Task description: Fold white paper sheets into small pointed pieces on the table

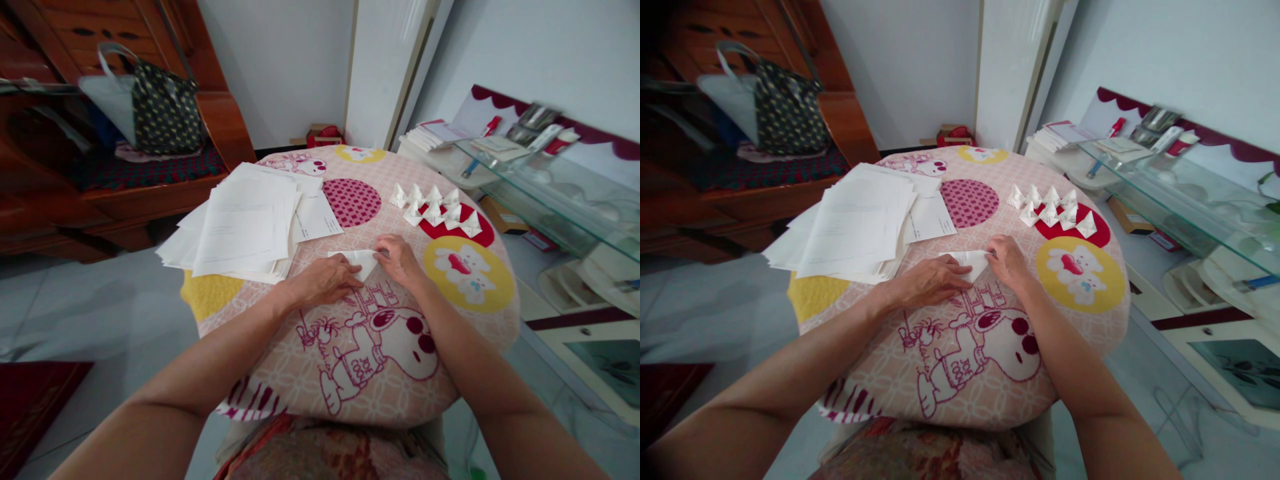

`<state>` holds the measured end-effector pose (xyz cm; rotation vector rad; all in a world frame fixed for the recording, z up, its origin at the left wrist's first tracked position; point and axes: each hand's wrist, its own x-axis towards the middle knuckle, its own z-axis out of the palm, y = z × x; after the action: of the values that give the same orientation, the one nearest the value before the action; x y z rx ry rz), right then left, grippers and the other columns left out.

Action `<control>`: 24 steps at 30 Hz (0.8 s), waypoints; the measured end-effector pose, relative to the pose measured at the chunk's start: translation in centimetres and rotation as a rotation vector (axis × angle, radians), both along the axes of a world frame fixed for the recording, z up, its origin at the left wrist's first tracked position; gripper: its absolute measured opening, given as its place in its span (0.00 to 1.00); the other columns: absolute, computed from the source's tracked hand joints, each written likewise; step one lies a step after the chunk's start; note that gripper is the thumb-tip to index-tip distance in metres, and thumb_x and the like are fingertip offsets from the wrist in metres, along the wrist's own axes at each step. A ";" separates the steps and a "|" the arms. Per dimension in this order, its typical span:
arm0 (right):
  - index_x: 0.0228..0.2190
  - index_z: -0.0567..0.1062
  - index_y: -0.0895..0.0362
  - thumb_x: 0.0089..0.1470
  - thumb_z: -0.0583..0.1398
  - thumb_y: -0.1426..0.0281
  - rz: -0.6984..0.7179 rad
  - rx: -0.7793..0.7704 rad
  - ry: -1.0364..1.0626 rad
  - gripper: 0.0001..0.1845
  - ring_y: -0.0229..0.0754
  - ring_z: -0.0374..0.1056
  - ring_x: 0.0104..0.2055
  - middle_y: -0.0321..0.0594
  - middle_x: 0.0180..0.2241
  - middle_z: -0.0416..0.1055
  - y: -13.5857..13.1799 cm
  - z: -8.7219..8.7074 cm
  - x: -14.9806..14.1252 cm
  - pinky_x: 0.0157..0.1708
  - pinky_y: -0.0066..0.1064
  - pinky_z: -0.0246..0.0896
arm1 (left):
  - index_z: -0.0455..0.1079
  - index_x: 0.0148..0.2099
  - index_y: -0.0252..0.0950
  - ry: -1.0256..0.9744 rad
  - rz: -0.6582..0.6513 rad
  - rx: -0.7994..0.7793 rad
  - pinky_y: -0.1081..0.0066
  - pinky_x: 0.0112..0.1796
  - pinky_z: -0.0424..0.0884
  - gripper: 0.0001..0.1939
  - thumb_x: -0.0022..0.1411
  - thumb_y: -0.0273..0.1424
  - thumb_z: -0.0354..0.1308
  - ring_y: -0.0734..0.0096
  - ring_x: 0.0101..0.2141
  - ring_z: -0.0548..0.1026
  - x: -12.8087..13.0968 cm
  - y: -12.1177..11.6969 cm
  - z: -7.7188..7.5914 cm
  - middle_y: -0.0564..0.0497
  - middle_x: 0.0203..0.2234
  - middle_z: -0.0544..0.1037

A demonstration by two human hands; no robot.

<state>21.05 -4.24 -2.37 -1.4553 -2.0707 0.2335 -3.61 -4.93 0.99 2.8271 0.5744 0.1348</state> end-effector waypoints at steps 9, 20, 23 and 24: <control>0.41 0.79 0.60 0.40 0.67 0.72 -0.167 -0.445 0.726 0.22 0.36 0.67 0.23 0.37 0.28 0.76 -0.9 1.9 -0.9 0.24 0.29 0.61 | 0.81 0.50 0.42 -0.180 0.028 -0.028 0.60 0.52 0.75 0.12 0.68 0.30 0.58 0.59 0.52 0.77 0.1 0.2 -1.2 0.45 0.54 0.79; 0.24 0.77 0.59 0.41 0.66 0.68 -0.148 -0.478 0.546 0.07 0.34 0.59 0.19 0.33 0.19 0.69 -1.7 2.3 -1.4 0.19 0.27 0.50 | 0.80 0.49 0.37 -0.250 0.093 -0.019 0.62 0.51 0.77 0.11 0.67 0.27 0.59 0.60 0.51 0.79 0.7 -0.3 -1.8 0.44 0.54 0.79; 0.24 0.79 0.59 0.45 0.64 0.69 -0.231 -0.371 0.341 0.05 0.37 0.64 0.23 0.36 0.21 0.72 -1.8 2.5 -1.4 0.22 0.28 0.50 | 0.79 0.49 0.37 -0.244 0.111 -0.024 0.60 0.52 0.77 0.11 0.66 0.26 0.60 0.58 0.52 0.78 0.8 -0.4 -1.8 0.43 0.55 0.78; 0.25 0.80 0.59 0.46 0.64 0.70 -0.261 -0.345 0.277 0.05 0.38 0.65 0.24 0.37 0.22 0.74 -1.9 2.6 -1.4 0.23 0.28 0.51 | 0.79 0.48 0.37 -0.240 0.114 -0.025 0.60 0.52 0.76 0.11 0.66 0.26 0.60 0.57 0.53 0.78 0.9 -0.4 -1.8 0.43 0.56 0.77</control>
<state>19.67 -6.16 0.28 -1.7634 -1.6550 0.6724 -2.74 -5.29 -0.85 2.6994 0.6752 0.4768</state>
